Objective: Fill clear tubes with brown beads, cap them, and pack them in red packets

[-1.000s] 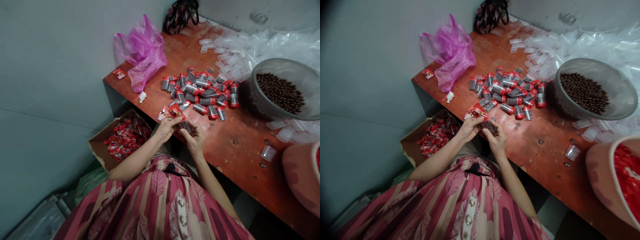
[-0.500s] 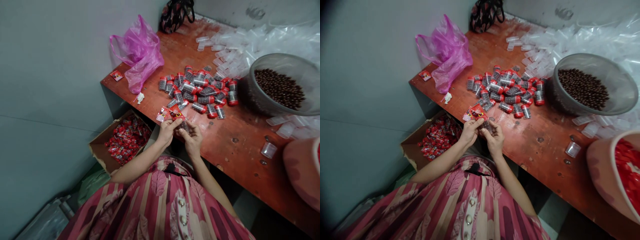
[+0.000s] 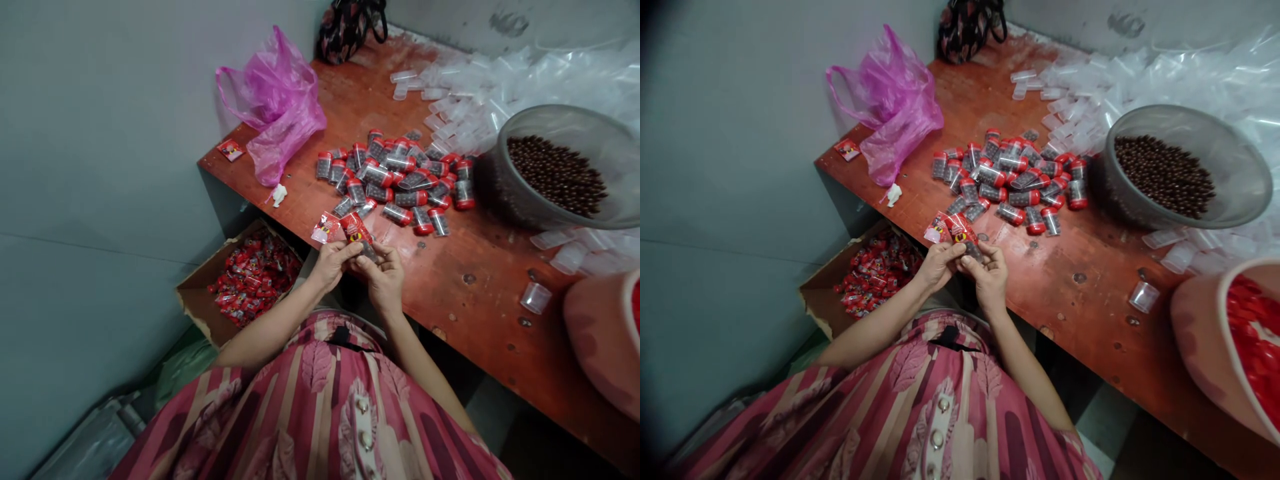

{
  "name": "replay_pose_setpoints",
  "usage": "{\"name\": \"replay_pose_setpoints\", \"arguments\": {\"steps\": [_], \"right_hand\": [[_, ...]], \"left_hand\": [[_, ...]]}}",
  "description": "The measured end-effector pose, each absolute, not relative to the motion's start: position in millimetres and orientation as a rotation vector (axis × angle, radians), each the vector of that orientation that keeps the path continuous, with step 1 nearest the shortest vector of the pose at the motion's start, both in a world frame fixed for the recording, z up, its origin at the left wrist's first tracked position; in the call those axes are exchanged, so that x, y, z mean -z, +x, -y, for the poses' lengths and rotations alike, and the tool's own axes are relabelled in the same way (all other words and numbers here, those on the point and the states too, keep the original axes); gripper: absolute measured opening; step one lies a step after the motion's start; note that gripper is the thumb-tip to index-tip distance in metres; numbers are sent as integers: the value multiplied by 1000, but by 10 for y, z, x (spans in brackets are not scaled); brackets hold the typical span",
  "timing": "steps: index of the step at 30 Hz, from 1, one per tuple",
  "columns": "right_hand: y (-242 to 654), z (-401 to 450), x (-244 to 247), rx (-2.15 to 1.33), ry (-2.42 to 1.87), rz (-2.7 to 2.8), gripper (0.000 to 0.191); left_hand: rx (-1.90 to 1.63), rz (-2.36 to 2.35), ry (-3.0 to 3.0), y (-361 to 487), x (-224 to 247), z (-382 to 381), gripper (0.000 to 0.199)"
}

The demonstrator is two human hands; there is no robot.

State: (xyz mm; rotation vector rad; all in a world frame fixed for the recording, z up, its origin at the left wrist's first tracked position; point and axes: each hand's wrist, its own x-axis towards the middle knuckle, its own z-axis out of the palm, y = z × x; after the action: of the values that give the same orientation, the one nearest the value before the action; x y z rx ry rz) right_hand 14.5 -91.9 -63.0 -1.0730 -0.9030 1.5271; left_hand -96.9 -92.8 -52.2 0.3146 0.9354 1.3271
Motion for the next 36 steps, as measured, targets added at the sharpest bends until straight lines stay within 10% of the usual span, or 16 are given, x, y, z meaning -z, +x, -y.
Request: {"name": "replay_pose_setpoints", "arguments": {"steps": [15,20,29,36], "right_hand": [[62,859,640,-1720,-1041,990,27],[89,826,639,-1670,-1055,1048,25],[90,788,646,-1636,-1143,1136,25],[66,750,657,-1659,-1175,1204,24]], "left_hand": [[-1521,-954,177,-1067,523,1260,30],[-1769,-1141,81,-1381,615,1483,58],[-1114,-2122,1768,-1680,866,945,33],[-1054,-2288,1819,-1657,985,759,20]]}}
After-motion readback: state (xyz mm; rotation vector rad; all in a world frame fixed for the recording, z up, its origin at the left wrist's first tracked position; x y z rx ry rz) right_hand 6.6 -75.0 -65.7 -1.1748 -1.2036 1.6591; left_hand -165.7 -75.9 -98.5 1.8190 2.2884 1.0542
